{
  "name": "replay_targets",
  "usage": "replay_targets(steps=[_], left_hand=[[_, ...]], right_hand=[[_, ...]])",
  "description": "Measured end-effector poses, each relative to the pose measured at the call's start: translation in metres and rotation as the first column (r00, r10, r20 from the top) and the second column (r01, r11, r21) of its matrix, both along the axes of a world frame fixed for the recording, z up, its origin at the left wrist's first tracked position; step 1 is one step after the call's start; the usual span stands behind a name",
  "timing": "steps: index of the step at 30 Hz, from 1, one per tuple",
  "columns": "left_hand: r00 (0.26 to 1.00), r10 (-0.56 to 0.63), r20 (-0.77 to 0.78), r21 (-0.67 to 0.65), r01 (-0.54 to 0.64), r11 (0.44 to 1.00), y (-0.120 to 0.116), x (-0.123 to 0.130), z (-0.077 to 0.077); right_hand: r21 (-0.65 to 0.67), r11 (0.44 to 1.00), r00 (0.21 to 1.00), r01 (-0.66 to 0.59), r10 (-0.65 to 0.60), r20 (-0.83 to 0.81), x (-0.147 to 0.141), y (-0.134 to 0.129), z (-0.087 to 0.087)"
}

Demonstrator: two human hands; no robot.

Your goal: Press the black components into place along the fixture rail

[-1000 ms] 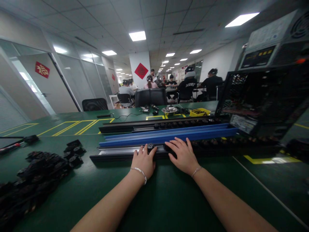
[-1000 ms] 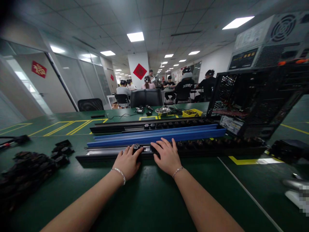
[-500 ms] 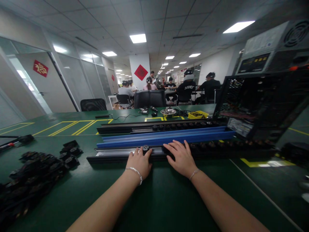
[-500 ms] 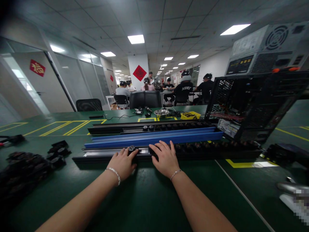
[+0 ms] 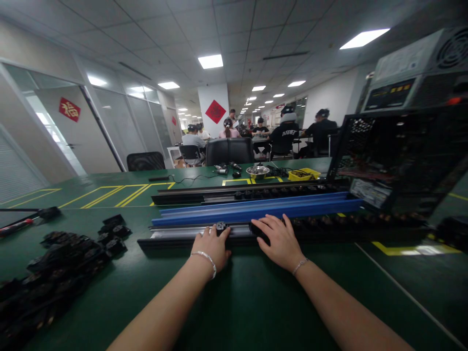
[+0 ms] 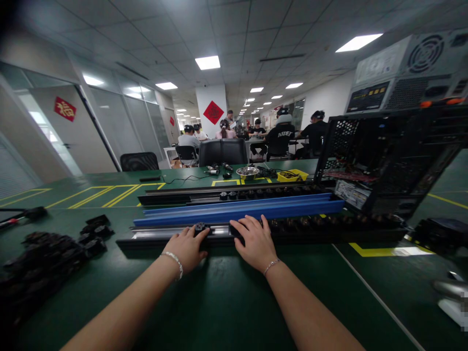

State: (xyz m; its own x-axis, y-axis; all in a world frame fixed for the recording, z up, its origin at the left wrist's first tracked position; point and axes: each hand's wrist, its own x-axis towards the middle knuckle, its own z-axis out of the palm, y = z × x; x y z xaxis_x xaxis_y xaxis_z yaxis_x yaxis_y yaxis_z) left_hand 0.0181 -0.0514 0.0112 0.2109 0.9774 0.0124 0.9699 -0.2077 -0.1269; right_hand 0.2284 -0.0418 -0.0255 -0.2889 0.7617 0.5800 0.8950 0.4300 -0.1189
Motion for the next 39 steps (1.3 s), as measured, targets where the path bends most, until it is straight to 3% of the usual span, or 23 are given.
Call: replay_targets(steps=[39], left_hand=[[0.994,0.085,-0.069,-0.09,-0.091,0.992,0.004,-0.021,0.023]], right_hand=[[-0.014,1.0,0.999,-0.013,0.012,-0.033,-0.001,-0.002,0.002]])
